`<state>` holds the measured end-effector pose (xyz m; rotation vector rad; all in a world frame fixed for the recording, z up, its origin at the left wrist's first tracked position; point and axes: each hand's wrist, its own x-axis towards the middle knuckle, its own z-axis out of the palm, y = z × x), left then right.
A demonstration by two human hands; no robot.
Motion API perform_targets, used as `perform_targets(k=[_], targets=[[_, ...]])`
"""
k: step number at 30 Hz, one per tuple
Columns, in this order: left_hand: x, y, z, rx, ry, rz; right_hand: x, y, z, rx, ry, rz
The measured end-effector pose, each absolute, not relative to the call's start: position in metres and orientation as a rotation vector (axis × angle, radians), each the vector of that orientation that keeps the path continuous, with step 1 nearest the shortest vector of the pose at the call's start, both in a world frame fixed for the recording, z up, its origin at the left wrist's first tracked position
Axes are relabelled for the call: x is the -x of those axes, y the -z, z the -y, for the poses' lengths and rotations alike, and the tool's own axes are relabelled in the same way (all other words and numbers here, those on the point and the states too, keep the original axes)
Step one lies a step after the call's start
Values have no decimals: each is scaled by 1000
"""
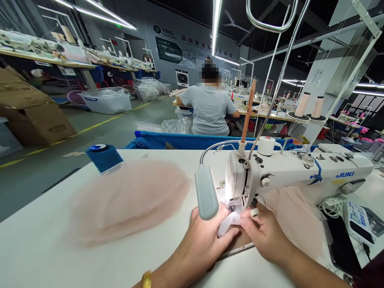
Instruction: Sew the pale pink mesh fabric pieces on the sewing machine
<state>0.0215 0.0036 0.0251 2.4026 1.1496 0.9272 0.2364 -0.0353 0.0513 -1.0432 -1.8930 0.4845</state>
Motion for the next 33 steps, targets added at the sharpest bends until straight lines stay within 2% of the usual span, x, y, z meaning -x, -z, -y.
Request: perform_targets(k=[12,33], targets=[[-23,-20,-5,-2435,-1196,-1172,-229,-54,37,984,-492,1863],[-19,-40,-2,-2491,-1081,-1191,-223,-60,41,918,-494,1877]])
